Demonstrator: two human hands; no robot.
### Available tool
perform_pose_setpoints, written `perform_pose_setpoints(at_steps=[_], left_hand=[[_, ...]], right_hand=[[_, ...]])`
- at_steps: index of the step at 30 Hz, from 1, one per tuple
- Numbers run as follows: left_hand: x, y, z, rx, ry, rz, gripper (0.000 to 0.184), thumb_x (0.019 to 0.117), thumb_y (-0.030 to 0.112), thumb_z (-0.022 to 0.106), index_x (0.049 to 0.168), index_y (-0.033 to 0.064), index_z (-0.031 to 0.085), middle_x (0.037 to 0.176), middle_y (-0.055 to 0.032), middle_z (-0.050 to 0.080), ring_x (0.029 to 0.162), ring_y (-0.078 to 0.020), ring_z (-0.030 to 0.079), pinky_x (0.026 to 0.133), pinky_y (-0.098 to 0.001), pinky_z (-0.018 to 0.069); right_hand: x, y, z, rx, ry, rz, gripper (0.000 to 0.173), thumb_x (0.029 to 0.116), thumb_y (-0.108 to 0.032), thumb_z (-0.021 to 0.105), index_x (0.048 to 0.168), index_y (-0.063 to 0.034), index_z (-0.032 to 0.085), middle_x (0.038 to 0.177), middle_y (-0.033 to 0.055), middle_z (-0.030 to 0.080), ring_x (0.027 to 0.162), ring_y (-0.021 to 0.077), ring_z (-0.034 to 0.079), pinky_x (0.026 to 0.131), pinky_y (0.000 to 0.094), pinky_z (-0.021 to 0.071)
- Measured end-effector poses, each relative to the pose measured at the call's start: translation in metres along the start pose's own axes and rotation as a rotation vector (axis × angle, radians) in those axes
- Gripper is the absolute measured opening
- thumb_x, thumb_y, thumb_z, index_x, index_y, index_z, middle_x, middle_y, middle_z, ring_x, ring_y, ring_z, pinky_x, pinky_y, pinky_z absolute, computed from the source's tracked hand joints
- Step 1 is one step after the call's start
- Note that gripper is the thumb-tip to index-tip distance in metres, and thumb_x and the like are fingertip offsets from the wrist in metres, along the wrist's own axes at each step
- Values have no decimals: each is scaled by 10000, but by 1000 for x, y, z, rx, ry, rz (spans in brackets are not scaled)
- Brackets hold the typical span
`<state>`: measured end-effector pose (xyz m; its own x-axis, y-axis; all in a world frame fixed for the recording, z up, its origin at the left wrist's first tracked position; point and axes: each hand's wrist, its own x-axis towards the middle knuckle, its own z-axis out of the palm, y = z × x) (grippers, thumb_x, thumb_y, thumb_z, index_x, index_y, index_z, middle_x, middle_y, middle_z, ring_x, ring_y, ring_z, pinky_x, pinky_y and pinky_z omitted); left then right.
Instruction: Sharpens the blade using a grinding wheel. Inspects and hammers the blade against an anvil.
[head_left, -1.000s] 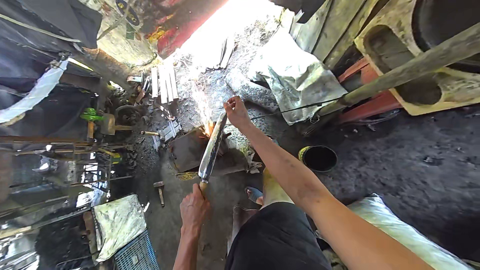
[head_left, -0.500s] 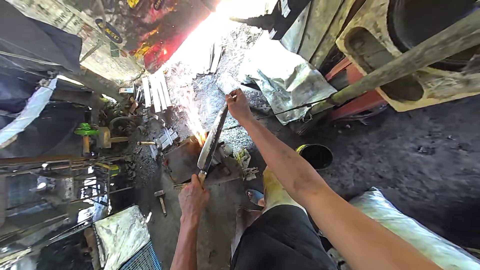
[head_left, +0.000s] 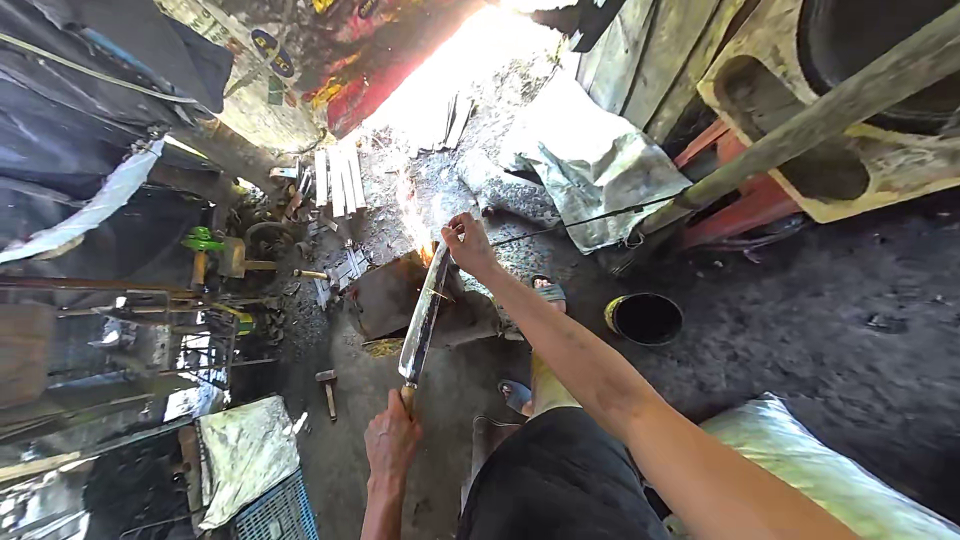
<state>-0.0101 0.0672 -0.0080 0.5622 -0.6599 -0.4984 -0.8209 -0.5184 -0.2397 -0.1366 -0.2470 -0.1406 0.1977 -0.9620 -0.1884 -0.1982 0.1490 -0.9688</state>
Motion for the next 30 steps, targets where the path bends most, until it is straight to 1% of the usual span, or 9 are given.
perform_pose_setpoints(at_steps=[3,8,12,15,18,22,25,26,30], left_hand=[[11,11,-6,-9,-4,3,345,915,287,616,1220,126,618,851,-109,729,823,-322,737,703,-532,580],[61,54,-36,40,36,72,384,922,281,618,1270,119,612,880,-135,734,838,-347,737,718,-559,578],[99,87,-60,94,75,144,389,918,296,610,1262,115,614,903,-128,738,855,-343,737,723,-555,577],[114,99,-68,102,98,164,379,909,302,602,1238,116,621,898,-122,734,858,-336,735,717,-540,579],[114,93,-67,128,101,156,366,906,309,604,1224,129,621,891,-107,735,849,-319,739,709,-527,580],[92,71,-58,128,74,126,363,934,330,590,1237,131,615,902,-111,736,860,-318,741,724,-527,583],[71,52,-47,102,48,80,375,931,326,589,1257,140,605,912,-113,737,869,-327,740,736,-539,582],[64,44,-43,88,45,71,396,926,318,593,1282,144,603,917,-118,741,872,-332,739,740,-544,581],[35,20,-27,66,33,39,376,922,318,595,1258,149,609,892,-109,739,854,-321,740,724,-540,580]], right_hand=[[10,0,-5,27,-5,-5,377,1037,-325,545,1258,-23,597,1186,183,641,1129,326,624,976,504,528],[61,2,-36,40,62,55,371,1054,-325,520,1252,-22,601,1118,179,664,1067,327,651,943,521,540],[100,8,-70,67,126,107,371,1049,-325,524,1267,-35,600,1130,176,672,1044,299,670,928,503,551],[119,13,-82,84,168,135,364,1030,-336,539,1246,-52,614,1082,162,679,999,293,679,884,508,564],[118,13,-80,61,162,148,349,1029,-336,553,1224,-56,622,1047,158,686,957,293,688,859,513,569],[93,9,-63,54,131,130,370,1045,-342,537,1237,-34,610,1041,164,691,932,293,698,858,511,577],[70,6,-43,54,116,88,367,1037,-330,535,1232,-29,613,1057,175,683,965,305,684,887,519,560],[62,4,-37,57,104,75,368,1038,-328,538,1234,-25,612,1068,183,682,980,314,680,895,526,555],[33,-3,-19,24,66,42,385,1036,-344,545,1251,-33,614,1161,187,670,1092,339,655,957,533,541]])
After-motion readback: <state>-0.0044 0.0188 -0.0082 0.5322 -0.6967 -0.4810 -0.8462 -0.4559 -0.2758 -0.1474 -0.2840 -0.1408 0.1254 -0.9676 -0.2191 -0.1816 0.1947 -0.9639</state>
